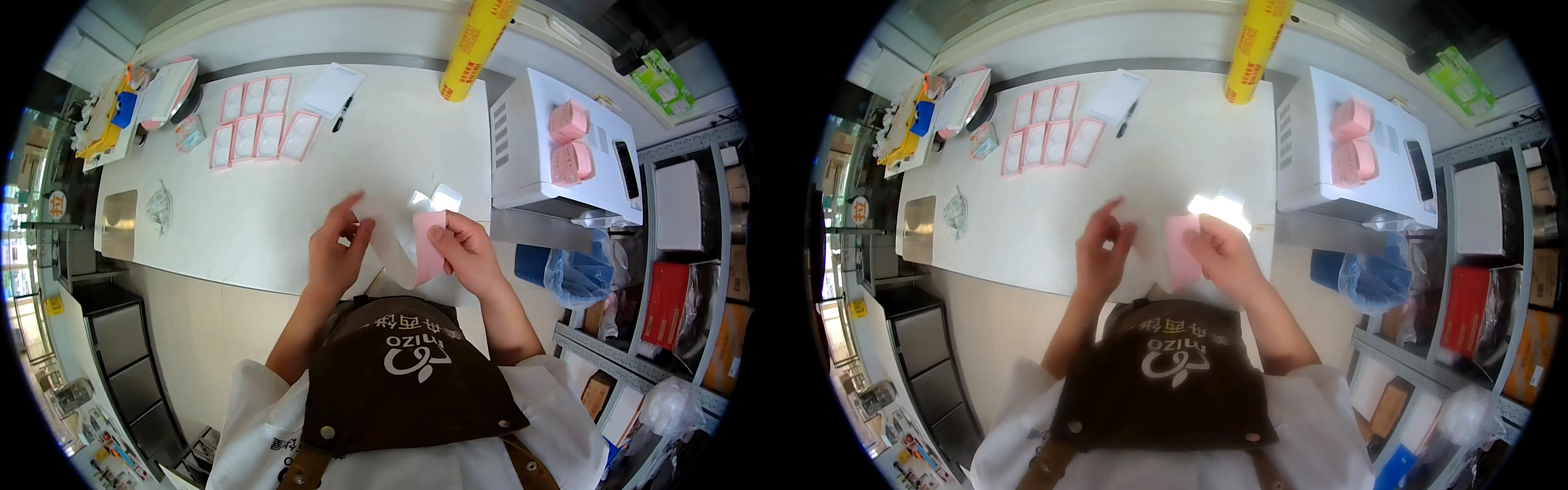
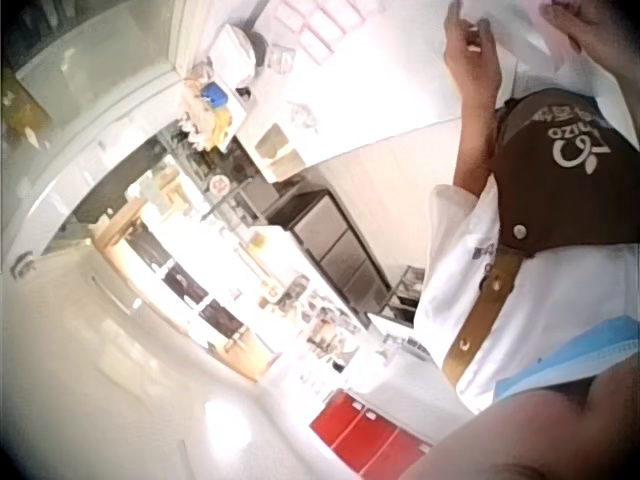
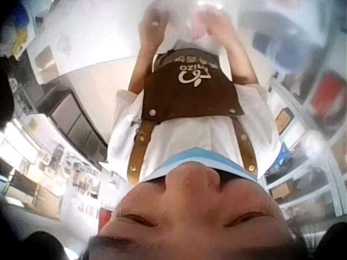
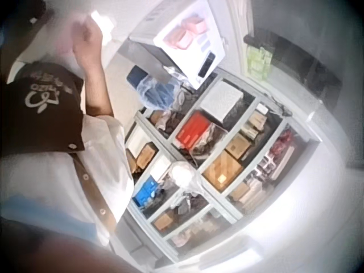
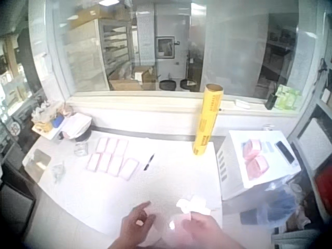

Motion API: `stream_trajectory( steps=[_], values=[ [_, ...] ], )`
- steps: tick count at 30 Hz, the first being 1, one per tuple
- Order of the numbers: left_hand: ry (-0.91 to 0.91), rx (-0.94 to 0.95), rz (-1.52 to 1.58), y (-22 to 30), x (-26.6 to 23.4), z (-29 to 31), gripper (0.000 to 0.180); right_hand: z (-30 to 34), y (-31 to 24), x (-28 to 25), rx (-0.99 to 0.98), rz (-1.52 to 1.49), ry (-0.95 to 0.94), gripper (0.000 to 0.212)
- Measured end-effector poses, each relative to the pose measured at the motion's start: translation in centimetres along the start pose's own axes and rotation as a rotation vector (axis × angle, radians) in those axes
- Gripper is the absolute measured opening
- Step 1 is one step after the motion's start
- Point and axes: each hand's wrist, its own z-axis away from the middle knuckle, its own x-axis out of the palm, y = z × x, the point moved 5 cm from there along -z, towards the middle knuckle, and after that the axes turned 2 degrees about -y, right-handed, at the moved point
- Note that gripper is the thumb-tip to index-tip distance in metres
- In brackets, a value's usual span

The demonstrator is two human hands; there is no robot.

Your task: The person folds several small pink paper boxes by hand, tucking the tabs into the slots, and places them on top of a microwave.

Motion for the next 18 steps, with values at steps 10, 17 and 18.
stream_trajectory(
  steps=[10, 17, 18],
  values=[
    [0.052, 0.473, -0.33, 5.6, -2.0, 0.3, 0.022, -0.3, -0.8, 1.9, 0.032, -0.087, -0.027, 0.015],
    [-0.035, 0.292, -0.029, 4.7, -2.0, 1.5, 0.025, 0.0, -0.3, 2.1, 0.098, -0.109, -0.047, 0.02],
    [-0.035, 0.332, -0.04, 4.9, -2.1, 1.5, 0.026, 0.1, -0.4, 2.1, 0.096, -0.113, -0.068, 0.02]
  ],
)
